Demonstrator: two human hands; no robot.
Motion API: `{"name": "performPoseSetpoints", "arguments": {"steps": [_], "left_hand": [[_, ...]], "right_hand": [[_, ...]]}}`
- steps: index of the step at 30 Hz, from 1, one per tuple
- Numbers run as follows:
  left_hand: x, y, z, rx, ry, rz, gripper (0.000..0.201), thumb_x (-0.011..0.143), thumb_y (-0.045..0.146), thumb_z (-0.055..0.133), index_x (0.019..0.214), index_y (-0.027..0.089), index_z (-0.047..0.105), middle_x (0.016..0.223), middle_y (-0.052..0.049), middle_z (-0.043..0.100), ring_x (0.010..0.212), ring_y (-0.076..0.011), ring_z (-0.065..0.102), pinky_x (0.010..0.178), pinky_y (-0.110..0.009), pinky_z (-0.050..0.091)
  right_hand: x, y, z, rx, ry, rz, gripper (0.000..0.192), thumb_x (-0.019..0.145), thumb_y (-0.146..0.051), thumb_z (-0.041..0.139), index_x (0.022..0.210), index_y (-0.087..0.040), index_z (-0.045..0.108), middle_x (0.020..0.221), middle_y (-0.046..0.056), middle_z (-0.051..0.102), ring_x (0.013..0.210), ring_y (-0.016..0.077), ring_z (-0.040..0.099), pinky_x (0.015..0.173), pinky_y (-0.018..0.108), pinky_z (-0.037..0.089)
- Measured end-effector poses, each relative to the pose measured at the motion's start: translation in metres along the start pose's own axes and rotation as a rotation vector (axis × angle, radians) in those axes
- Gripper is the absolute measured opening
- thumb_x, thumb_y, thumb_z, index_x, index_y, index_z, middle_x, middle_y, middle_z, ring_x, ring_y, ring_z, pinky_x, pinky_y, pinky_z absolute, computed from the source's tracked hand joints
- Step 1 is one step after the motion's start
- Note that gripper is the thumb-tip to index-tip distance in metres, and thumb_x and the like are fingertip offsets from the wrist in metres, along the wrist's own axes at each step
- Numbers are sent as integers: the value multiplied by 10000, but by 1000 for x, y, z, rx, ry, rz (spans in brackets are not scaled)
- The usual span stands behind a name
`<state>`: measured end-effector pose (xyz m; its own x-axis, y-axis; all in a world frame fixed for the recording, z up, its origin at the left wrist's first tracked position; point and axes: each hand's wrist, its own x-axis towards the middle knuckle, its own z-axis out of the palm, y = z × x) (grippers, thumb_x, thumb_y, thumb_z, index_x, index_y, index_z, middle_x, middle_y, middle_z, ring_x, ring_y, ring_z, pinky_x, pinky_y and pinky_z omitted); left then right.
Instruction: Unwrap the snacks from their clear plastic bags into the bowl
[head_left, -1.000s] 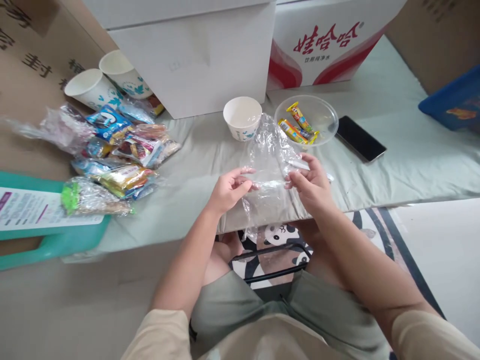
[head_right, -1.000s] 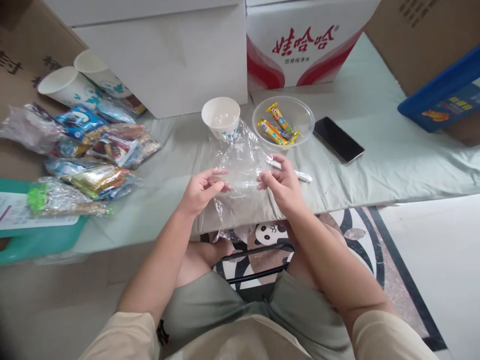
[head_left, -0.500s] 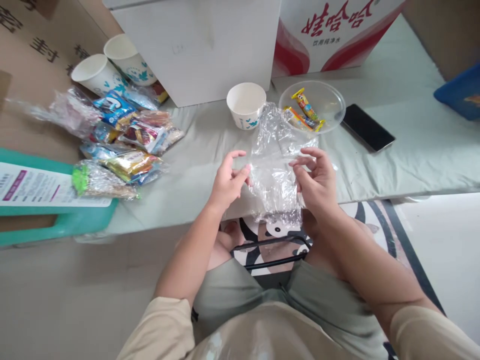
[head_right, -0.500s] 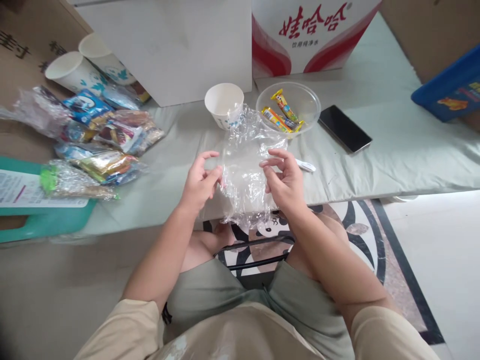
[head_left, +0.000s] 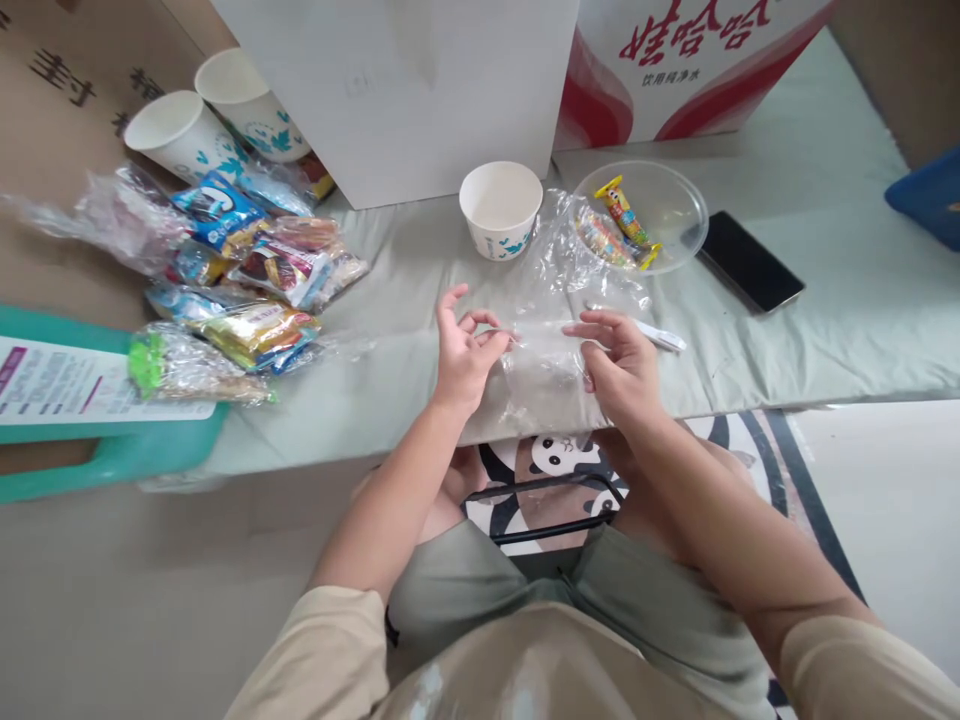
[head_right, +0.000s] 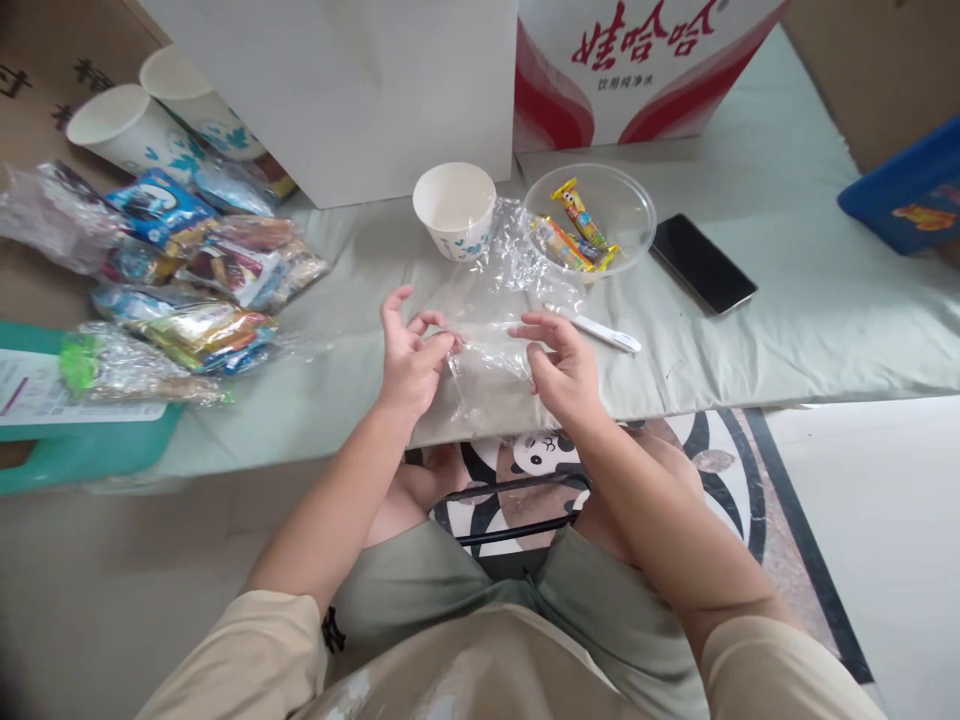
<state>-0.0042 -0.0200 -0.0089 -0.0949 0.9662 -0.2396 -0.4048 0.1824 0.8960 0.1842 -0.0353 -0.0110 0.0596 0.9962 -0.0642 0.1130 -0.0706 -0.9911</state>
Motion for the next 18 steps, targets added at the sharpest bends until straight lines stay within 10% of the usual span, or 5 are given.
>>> {"name": "performPoseSetpoints", "arguments": {"steps": [5, 11, 18], "left_hand": [[0, 5, -12, -201, -154, -436, 497, 794, 528, 655, 1189, 232, 596, 983, -65, 697, 750, -163, 681, 504, -230, 455], [-8, 2, -9, -190, -458, -830, 678, 836, 713, 517, 1012, 89, 714, 1017, -207, 766, 861, -284, 752, 507, -266, 476], [-11, -3, 8, -273, -148, -298, 167, 822, 281, 699, 943, 220, 601, 1087, -24, 752, 1090, -200, 728, 942, -313, 559]], "right_hand": [[-5, -4, -3, 38, -66, 26, 451, 794, -261, 616, 1234, -328, 549, 1317, 54, 672, 437, 35, 403, 373, 232, 339], [-20, -15, -9, 104, -154, 14, 471, 803, -287, 633, 1256, -373, 535, 1370, 42, 644, 389, 12, 359, 338, 235, 273], [-26, -14, -12, 101, -211, 82, 513, 809, -265, 636, 1311, -351, 570, 1357, 59, 653, 392, 16, 384, 311, 230, 303]]}}
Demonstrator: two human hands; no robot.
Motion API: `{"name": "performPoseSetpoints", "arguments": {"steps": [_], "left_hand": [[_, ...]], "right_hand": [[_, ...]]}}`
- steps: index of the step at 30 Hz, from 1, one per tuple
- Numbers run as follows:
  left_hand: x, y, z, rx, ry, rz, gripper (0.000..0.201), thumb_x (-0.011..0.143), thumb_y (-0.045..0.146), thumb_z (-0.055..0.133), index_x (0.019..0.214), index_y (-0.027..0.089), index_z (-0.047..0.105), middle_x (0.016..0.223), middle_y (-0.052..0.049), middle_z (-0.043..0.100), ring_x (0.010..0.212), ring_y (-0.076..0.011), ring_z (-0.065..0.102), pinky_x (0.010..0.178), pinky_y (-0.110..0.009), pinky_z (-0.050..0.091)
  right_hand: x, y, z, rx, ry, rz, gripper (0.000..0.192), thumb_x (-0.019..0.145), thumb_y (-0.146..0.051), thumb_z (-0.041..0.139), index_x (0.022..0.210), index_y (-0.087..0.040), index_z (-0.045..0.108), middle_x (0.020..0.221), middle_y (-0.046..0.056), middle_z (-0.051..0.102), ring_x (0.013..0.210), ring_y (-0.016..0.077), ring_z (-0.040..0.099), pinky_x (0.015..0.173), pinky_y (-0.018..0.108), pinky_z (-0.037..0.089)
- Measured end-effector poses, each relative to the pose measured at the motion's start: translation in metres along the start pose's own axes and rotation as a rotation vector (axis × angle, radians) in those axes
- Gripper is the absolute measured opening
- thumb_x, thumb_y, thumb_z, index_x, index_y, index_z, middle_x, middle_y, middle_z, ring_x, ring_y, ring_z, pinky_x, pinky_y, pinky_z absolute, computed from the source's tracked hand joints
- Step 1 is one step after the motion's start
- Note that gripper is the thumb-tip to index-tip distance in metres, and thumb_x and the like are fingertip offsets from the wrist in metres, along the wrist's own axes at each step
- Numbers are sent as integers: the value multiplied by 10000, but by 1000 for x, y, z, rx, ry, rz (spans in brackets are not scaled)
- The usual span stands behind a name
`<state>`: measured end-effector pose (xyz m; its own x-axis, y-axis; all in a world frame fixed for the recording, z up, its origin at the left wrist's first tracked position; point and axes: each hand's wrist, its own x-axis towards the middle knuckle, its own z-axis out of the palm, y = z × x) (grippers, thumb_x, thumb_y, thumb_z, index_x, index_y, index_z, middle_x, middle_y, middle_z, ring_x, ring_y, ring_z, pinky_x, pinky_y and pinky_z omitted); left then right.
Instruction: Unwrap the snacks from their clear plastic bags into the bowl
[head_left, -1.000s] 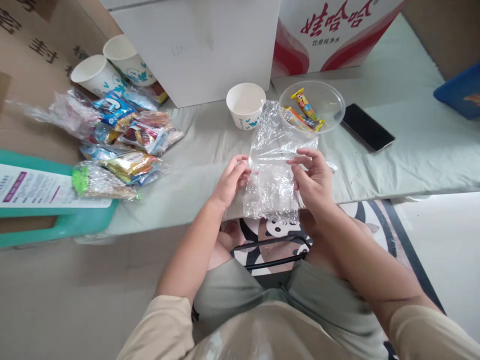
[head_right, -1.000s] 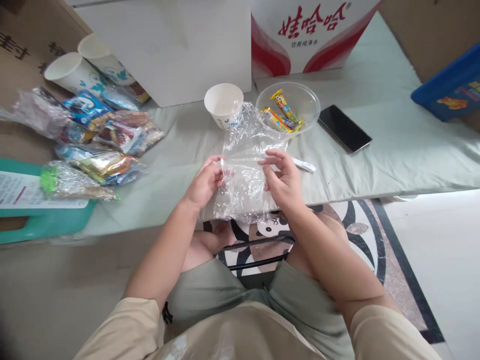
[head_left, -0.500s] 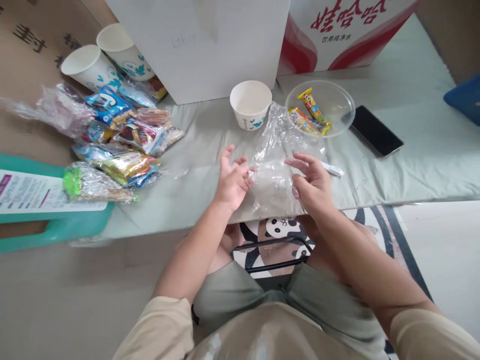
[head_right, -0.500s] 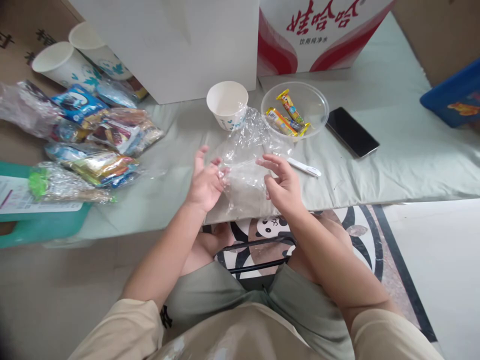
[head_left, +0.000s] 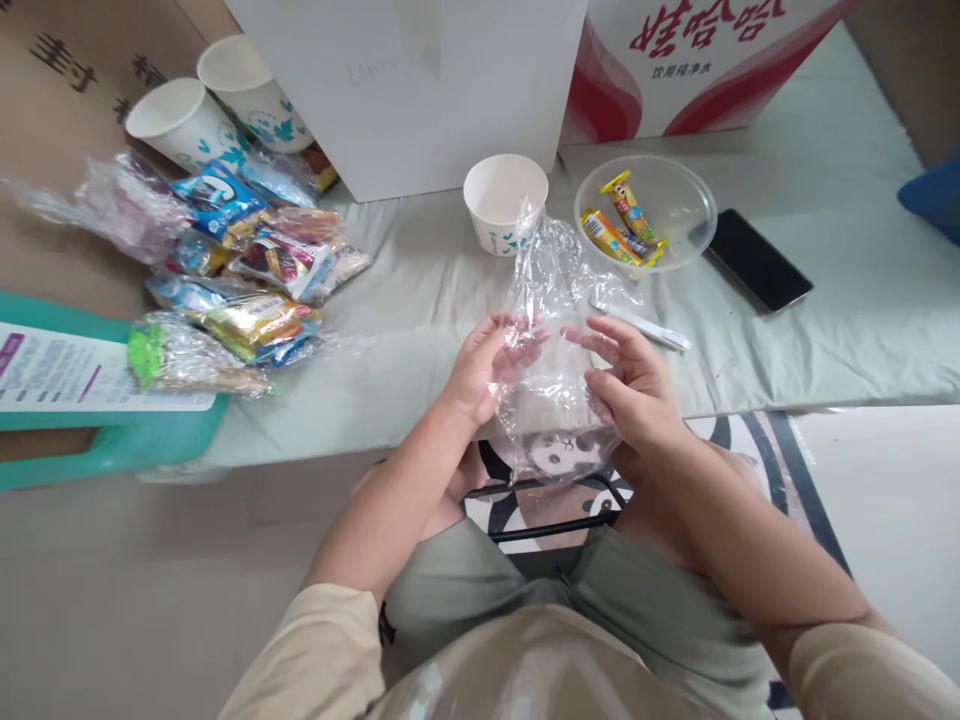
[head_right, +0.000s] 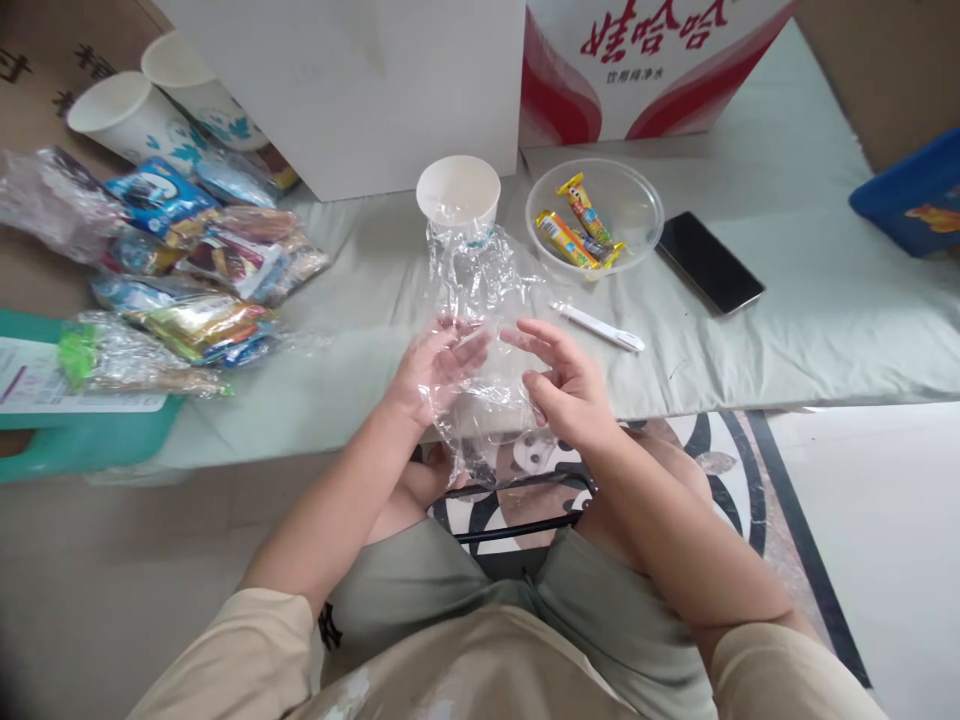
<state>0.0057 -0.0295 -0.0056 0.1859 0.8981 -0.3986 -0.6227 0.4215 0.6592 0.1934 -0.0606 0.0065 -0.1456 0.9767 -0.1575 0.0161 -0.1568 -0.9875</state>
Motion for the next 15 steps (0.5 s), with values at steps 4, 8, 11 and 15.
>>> {"name": "performPoseSetpoints", "arguments": {"steps": [4, 8, 11, 15], "left_hand": [[4, 7, -5, -1, -56, -49, 330, 825, 438, 684, 1062, 253, 549, 1055, -32, 725, 1106, -256, 723, 925, -397, 574], [9, 9, -10, -6, -212, -287, 600, 812, 564, 673, 1295, 249, 508, 1134, -116, 735, 1050, -313, 739, 841, -426, 586], [14, 8, -9, 76, -117, -121, 725, 805, 325, 729, 1446, 359, 392, 1212, -54, 725, 936, -199, 753, 756, -296, 569], [16, 6, -8, 241, 25, 132, 866, 761, 175, 751, 1483, 427, 343, 1316, -34, 677, 865, -135, 738, 720, -245, 538]], "right_hand": [[3, 4, -1, -13, -17, 6, 454, 800, -248, 637, 1250, -309, 625, 1362, 58, 660, 398, 8, 388, 315, 226, 342], [4, 8, 0, -8, -71, -8, 396, 809, -244, 639, 1202, -288, 656, 1359, 51, 669, 397, -1, 398, 322, 211, 355], [5, 10, 0, -5, -129, 25, 414, 818, -236, 633, 1227, -297, 653, 1396, 46, 652, 398, -7, 408, 326, 200, 367], [6, 10, 1, -8, -154, 72, 428, 810, -231, 635, 1234, -294, 645, 1419, 52, 641, 400, -6, 404, 324, 198, 380]]}}
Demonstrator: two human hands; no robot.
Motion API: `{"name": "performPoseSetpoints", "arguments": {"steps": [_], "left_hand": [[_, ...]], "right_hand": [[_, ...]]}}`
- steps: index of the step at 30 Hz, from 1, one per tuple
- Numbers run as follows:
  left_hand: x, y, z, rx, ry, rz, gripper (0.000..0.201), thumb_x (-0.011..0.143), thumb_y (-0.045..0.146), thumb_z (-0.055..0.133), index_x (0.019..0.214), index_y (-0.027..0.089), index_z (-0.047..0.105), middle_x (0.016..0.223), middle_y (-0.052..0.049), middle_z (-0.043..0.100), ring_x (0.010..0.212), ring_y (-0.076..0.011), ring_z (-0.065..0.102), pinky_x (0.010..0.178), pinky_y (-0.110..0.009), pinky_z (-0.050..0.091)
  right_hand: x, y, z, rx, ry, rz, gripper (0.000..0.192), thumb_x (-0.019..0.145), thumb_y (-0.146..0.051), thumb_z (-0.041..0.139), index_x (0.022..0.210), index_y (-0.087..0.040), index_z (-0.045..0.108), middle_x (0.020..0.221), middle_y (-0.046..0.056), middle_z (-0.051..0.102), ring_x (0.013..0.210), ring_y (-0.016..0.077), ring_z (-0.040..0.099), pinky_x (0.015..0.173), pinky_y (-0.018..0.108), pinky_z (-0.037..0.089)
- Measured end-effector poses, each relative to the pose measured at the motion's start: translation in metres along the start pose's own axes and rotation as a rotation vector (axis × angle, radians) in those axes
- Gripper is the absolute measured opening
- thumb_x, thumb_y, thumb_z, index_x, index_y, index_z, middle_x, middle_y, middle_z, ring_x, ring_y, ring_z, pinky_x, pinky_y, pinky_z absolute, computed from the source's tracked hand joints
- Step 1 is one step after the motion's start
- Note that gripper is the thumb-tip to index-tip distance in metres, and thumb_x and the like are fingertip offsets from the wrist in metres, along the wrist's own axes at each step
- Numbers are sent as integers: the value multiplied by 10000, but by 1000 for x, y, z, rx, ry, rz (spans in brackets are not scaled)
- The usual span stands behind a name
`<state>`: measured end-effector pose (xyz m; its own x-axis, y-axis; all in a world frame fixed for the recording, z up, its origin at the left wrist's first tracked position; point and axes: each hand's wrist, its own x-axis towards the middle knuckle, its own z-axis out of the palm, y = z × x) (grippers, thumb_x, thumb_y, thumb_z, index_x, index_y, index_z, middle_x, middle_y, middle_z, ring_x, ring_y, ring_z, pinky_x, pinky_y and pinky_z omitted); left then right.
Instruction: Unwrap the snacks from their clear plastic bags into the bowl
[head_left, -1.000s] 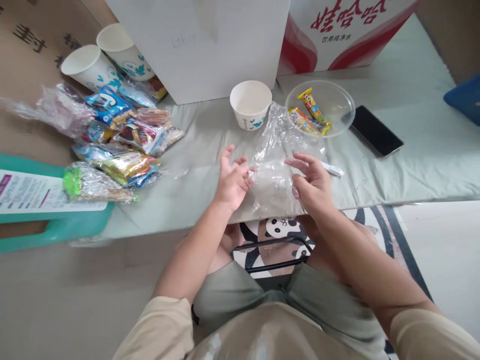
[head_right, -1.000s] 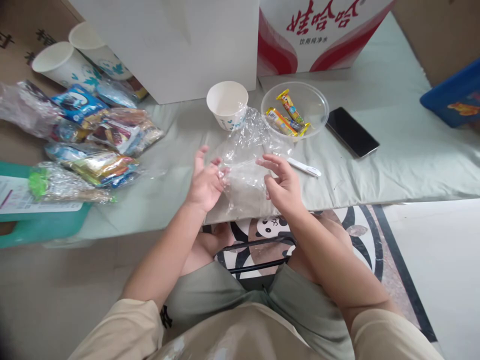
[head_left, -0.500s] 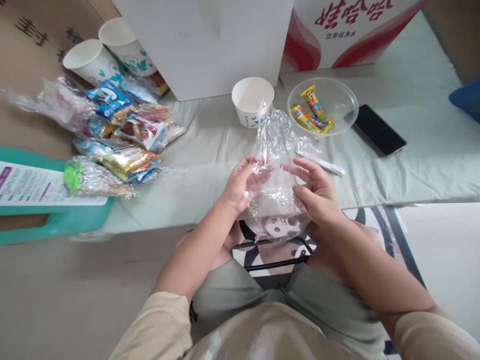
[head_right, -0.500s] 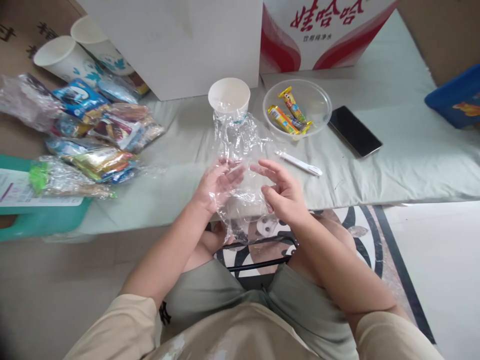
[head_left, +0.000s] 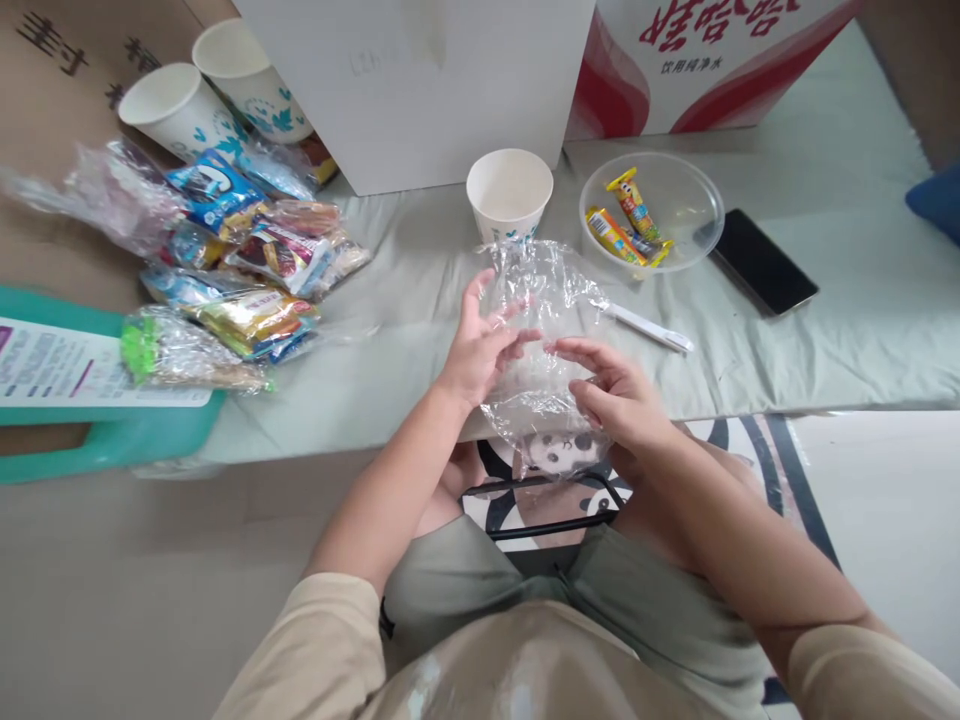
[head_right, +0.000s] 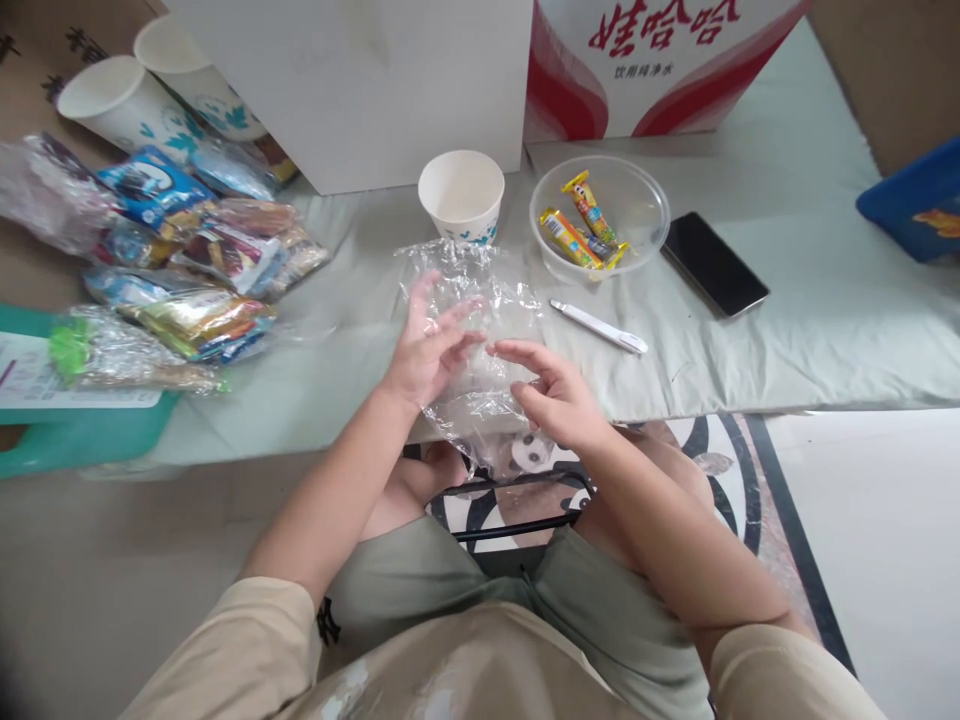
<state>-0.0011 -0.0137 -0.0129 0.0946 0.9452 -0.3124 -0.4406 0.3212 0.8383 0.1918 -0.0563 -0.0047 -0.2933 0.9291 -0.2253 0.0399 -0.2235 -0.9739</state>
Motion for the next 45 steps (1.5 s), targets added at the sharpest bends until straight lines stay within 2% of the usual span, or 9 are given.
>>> {"name": "performPoseSetpoints", "arguments": {"steps": [7, 13, 17, 21, 24, 30, 36, 41, 45], "left_hand": [[-4, -1, -3, 83, 225, 273, 761, 821, 256, 737, 1440, 418, 326, 1311, -38, 648, 1132, -222, 695, 856, -301, 550], [1, 2, -21, 3, -35, -143, 647, 874, 527, 607, 1427, 341, 326, 1078, -80, 719, 925, -259, 750, 742, -366, 592], [-3, 1, -25, 219, -154, -151, 809, 800, 374, 749, 1471, 361, 299, 928, -31, 735, 742, -202, 754, 674, -312, 569], [-4, 1, -26, 347, -100, 47, 648, 780, 240, 737, 1361, 300, 456, 784, 28, 703, 610, -119, 689, 625, -256, 532], [-4, 4, -31, 378, -139, 189, 505, 741, 261, 764, 1209, 240, 574, 839, 5, 724, 729, -126, 710, 695, -253, 559], [-14, 10, -40, 853, -153, 415, 296, 797, 174, 673, 1089, 186, 724, 838, -20, 706, 745, -115, 652, 713, -251, 547], [-16, 7, -40, 1243, 12, 843, 223, 840, 104, 607, 968, 206, 759, 859, -26, 607, 743, -125, 590, 705, -280, 518], [-34, 21, -28, 1159, 60, 1121, 70, 759, 155, 672, 768, 214, 709, 1208, -108, 611, 1231, -289, 578, 993, -458, 514], [-48, 29, -9, 865, -129, 1068, 71, 806, 168, 602, 768, 222, 628, 876, -20, 736, 1006, -214, 722, 1067, -464, 493]], "right_hand": [[6, 0, 3, -88, 92, 41, 392, 807, -231, 622, 1194, -260, 677, 1399, 65, 650, 421, 4, 416, 352, 214, 393], [15, 4, 2, -161, 182, 28, 372, 803, -248, 628, 1170, -234, 688, 1294, 67, 696, 444, 23, 439, 383, 225, 406], [20, 10, -2, -155, 240, 5, 360, 807, -252, 625, 1161, -227, 682, 1241, 69, 715, 432, 26, 427, 395, 238, 412], [23, 14, -9, -80, 239, 2, 514, 786, -282, 684, 1294, -266, 609, 1252, 79, 718, 463, 49, 463, 393, 240, 410], [22, 13, -14, -72, 183, -2, 616, 785, -318, 727, 1372, -278, 546, 973, 49, 769, 513, 104, 537, 446, 260, 456], [13, 2, -19, -327, 216, -334, 409, 859, -298, 670, 1261, -239, 624, 844, 24, 741, 809, 192, 711, 804, 387, 571], [13, 5, -14, -648, 384, -567, 97, 887, -245, 626, 913, -245, 719, 827, 29, 675, 787, 184, 659, 761, 369, 557], [7, -7, -4, -676, 466, -813, 78, 864, -187, 592, 839, -236, 648, 1140, 90, 683, 1190, 287, 641, 1005, 509, 505], [3, -20, 5, -382, 336, -753, 87, 938, -189, 506, 939, -256, 561, 750, -21, 683, 788, 184, 723, 941, 451, 537]]}}
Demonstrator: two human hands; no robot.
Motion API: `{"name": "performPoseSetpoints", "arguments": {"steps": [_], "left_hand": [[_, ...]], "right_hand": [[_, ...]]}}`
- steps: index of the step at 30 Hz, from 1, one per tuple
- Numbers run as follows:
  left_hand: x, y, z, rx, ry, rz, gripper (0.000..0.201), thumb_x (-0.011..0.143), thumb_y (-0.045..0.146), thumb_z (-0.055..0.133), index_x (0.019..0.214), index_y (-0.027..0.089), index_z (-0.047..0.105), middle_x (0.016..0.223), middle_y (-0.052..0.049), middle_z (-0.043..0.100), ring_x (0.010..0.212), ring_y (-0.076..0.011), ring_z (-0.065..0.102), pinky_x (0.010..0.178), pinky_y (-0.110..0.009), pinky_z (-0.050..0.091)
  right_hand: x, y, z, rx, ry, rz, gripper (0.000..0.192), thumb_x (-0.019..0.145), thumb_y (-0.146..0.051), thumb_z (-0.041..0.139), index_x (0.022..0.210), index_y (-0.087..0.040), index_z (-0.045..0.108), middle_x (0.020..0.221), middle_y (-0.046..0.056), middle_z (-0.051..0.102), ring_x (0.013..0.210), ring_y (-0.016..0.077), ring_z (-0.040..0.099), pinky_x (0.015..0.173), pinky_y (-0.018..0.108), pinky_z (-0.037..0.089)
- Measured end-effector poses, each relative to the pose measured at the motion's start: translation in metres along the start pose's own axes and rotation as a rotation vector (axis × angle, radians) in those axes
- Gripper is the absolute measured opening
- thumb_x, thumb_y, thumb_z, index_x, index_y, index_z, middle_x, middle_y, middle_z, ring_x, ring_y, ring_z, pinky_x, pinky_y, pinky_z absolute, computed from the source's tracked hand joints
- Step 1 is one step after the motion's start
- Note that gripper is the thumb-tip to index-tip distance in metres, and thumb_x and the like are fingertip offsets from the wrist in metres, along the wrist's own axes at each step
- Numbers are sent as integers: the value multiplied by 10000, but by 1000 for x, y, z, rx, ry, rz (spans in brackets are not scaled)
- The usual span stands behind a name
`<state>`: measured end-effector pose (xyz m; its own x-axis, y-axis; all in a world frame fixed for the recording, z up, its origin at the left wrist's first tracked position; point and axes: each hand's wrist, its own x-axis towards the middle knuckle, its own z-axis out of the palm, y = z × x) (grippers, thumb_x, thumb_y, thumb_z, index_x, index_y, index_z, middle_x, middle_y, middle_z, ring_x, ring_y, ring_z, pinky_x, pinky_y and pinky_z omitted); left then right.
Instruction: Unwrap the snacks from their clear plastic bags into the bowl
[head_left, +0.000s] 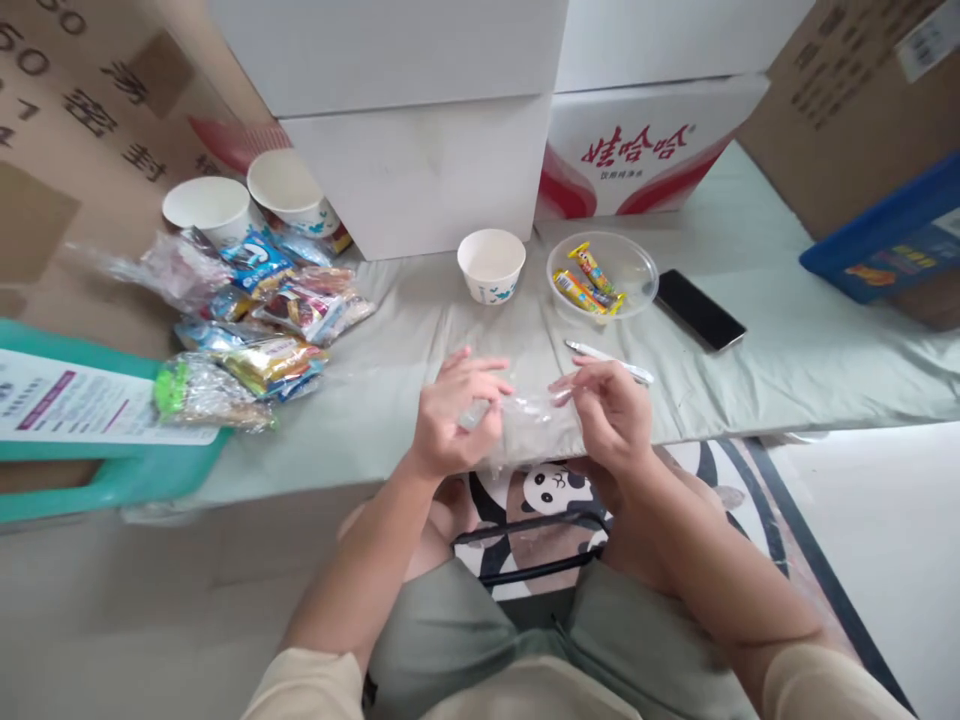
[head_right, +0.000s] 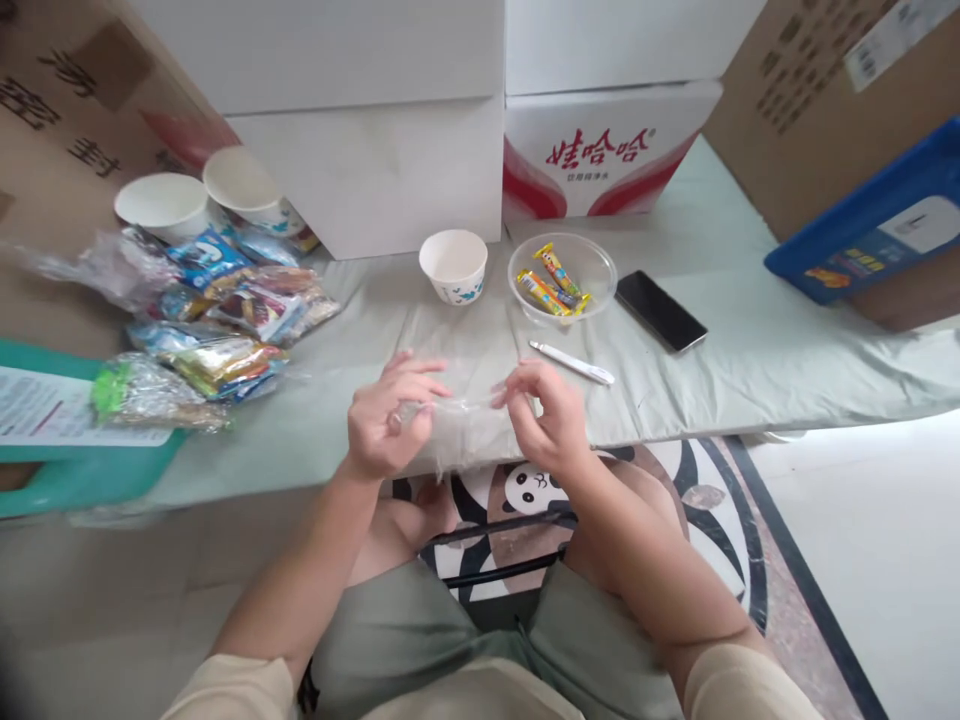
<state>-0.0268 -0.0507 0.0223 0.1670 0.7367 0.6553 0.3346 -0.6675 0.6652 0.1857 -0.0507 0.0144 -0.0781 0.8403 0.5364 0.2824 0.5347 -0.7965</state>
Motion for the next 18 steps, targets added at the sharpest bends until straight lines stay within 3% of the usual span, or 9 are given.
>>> {"name": "performPoseSetpoints", "arguments": {"steps": [2, 4, 6, 8, 10, 12, 14, 16, 18], "left_hand": [[3, -1, 8, -176, 21, -236, 57, 850, 202, 585, 803, 219, 612, 718, 10, 706, 748, -152, 708, 869, -359, 562], [5, -12, 17, -343, 41, -549, 38, 852, 256, 600, 851, 218, 596, 685, 11, 686, 621, -120, 644, 624, -262, 511], [5, -27, 23, -472, 54, -820, 123, 823, 281, 617, 926, 226, 576, 675, 26, 664, 542, -96, 580, 498, -221, 409], [5, -39, 24, -536, 64, -972, 242, 787, 293, 655, 997, 236, 549, 691, 42, 656, 504, -78, 531, 458, -204, 349], [5, -45, 20, -590, 15, -1021, 434, 716, 280, 738, 1086, 246, 514, 724, 52, 664, 540, -76, 548, 495, -192, 382], [5, -46, 16, -655, -113, -1019, 635, 626, 231, 814, 1169, 244, 486, 753, 54, 670, 618, -92, 604, 583, -203, 453], [6, -48, 14, -691, -228, -1002, 693, 584, 181, 825, 1192, 228, 497, 775, 44, 673, 679, -117, 646, 646, -230, 492], [7, -52, 15, -674, -207, -989, 589, 600, 153, 783, 1131, 208, 535, 780, 31, 670, 700, -129, 661, 649, -242, 502], [9, -58, 18, -646, -69, -999, 471, 624, 149, 736, 1057, 203, 557, 776, 27, 664, 666, -117, 646, 598, -229, 487]], "right_hand": [[2, 3, 3, 141, 61, 204, 107, 960, -297, 527, 1063, -273, 546, 654, -52, 612, 603, 155, 645, 748, 369, 558], [2, 13, 6, 262, 43, 409, 316, 922, -442, 585, 1188, -280, 533, 687, -40, 607, 619, 171, 628, 667, 350, 543], [1, 25, 8, 349, -100, 576, 452, 831, -530, 673, 1183, -264, 577, 758, -6, 640, 709, 199, 647, 694, 369, 550], [0, 33, 10, 369, -270, 705, 412, 744, -527, 762, 1009, -232, 652, 800, 27, 669, 751, 207, 649, 723, 374, 551], [0, 37, 11, 376, -328, 778, 329, 713, -487, 793, 829, -216, 647, 792, 38, 682, 746, 195, 646, 739, 365, 547], [2, 39, 11, 420, -265, 807, 314, 709, -476, 783, 777, -220, 615, 775, 29, 682, 721, 184, 648, 721, 353, 548], [6, 41, 12, 455, -191, 825, 330, 702, -484, 772, 802, -231, 585, 748, 11, 671, 652, 169, 635, 644, 335, 541], [10, 45, 12, 419, -157, 833, 342, 712, -486, 761, 827, -241, 551, 686, -13, 636, 537, 138, 568, 521, 299, 487], [13, 47, 12, 356, -129, 832, 334, 743, -478, 741, 853, -251, 522, 607, -46, 573, 453, 111, 478, 430, 267, 405]]}}
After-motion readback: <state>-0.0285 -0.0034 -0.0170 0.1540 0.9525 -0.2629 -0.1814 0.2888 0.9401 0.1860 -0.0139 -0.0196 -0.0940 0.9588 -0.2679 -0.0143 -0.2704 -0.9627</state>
